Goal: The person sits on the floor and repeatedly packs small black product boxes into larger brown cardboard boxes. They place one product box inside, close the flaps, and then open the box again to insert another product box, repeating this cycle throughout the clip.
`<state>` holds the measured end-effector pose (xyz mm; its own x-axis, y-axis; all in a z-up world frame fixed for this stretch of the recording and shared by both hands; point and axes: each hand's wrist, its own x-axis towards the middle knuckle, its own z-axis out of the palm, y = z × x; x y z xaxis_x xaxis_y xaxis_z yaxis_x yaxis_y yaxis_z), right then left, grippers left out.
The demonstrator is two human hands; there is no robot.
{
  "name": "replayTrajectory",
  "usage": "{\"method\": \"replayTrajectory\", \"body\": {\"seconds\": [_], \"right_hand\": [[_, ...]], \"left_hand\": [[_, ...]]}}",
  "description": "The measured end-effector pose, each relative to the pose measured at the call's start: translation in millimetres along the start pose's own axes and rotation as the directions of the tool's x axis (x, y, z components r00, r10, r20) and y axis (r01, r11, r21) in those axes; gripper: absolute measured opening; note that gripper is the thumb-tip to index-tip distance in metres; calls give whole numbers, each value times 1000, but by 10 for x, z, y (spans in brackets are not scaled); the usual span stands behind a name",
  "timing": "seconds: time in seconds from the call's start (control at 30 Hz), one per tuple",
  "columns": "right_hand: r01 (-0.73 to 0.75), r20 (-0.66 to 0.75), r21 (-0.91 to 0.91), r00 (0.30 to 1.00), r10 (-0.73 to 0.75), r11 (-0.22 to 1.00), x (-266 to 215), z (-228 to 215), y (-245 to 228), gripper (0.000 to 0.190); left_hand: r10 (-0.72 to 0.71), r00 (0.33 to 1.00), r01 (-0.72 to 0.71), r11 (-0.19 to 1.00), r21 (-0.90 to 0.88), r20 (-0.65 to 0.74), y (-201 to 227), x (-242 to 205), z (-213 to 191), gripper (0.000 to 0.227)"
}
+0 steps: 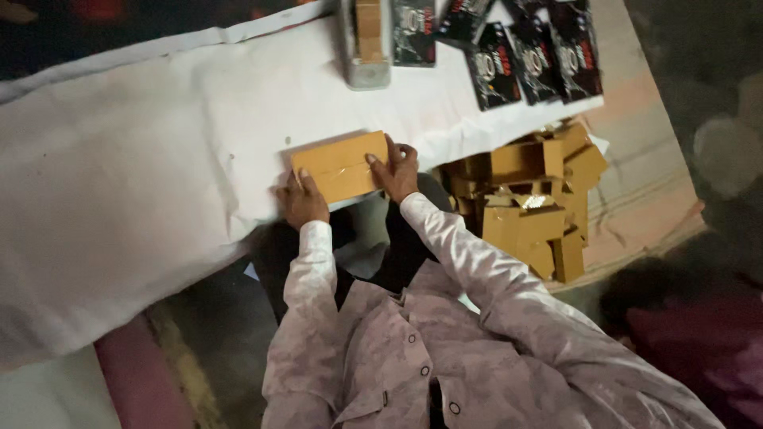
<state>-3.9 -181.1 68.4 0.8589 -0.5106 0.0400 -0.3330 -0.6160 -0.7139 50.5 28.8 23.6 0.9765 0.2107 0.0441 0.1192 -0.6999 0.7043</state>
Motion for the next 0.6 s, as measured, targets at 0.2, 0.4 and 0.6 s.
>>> {"method": "replayTrajectory", "body": {"seconds": [0.2,0.4,0.6], "right_hand": [[-384,320,708,923,215,593,-345,-915,589,79],[-118,5,982,794,608,146,-1250,-2179,2001,33],[280,-130,960,523,843,-26,-1751,-2992,3049,32]], "left_hand": [[217,932,-174,970,-169,290,83,-544,13,55],[344,767,42,815,-578,541,266,-1083,-445,36],[183,837,49,913,-404,516,-80,-1240,-629,27]]}}
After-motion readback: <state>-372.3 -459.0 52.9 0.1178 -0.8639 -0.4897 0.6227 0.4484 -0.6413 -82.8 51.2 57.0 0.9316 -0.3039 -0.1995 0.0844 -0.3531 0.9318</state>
